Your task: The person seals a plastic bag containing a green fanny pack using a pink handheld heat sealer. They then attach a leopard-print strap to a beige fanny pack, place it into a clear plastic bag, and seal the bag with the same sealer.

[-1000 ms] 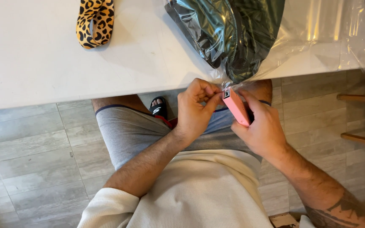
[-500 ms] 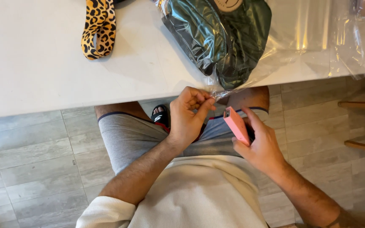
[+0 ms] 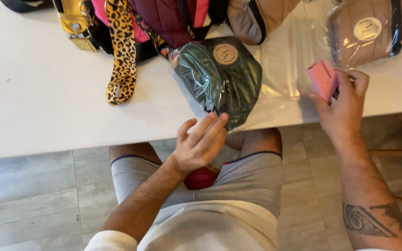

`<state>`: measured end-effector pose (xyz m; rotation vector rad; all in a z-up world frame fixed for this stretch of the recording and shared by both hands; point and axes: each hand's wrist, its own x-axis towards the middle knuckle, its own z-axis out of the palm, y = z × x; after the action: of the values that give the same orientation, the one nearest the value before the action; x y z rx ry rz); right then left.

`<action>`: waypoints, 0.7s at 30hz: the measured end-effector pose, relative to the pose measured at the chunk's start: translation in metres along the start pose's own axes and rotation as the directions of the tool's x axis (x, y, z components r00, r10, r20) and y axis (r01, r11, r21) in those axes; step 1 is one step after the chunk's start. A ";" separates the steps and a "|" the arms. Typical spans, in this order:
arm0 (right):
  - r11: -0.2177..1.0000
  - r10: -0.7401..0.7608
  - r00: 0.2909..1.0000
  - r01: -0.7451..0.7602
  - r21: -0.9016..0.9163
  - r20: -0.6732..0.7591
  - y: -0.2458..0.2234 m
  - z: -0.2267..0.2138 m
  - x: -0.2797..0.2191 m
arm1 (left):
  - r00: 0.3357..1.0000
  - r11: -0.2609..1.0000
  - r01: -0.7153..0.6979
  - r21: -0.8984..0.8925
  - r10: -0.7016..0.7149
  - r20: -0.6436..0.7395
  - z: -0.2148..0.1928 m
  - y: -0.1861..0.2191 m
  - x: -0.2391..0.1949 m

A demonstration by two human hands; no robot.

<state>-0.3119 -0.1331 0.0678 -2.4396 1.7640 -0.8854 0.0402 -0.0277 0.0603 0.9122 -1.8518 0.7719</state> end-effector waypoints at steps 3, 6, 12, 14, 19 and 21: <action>0.997 -0.008 0.994 0.016 -0.079 0.109 0.017 0.025 0.019 | 0.977 0.974 0.211 -0.084 -0.208 0.041 -0.017 -0.019 0.008; 0.964 -0.185 0.982 0.187 -0.189 0.029 0.036 0.048 0.023 | 0.941 0.933 0.334 -0.131 -0.337 0.002 -0.029 -0.038 0.015; 0.986 -0.155 0.971 0.164 0.034 -0.184 -0.065 0.015 0.008 | 0.931 0.831 0.355 -0.429 -0.358 0.077 -0.028 -0.041 0.026; 0.639 0.085 0.992 -0.123 0.759 0.089 -0.100 0.031 -0.022 | 0.974 0.889 0.217 -0.403 -0.225 0.028 -0.026 -0.030 0.036; -0.612 -0.135 0.810 -0.521 0.595 0.571 -0.146 0.041 -0.071 | 0.994 0.895 -0.098 -0.435 0.110 0.003 -0.032 0.028 0.039; -0.584 0.142 0.805 -0.402 0.706 0.576 -0.146 0.055 -0.099 | 0.986 0.899 -0.097 -0.427 0.144 0.080 -0.033 0.044 0.029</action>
<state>-0.1814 -0.0103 0.0253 -0.4322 0.5432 -1.1589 0.0086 0.0142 0.0937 0.5723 -2.0790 0.3697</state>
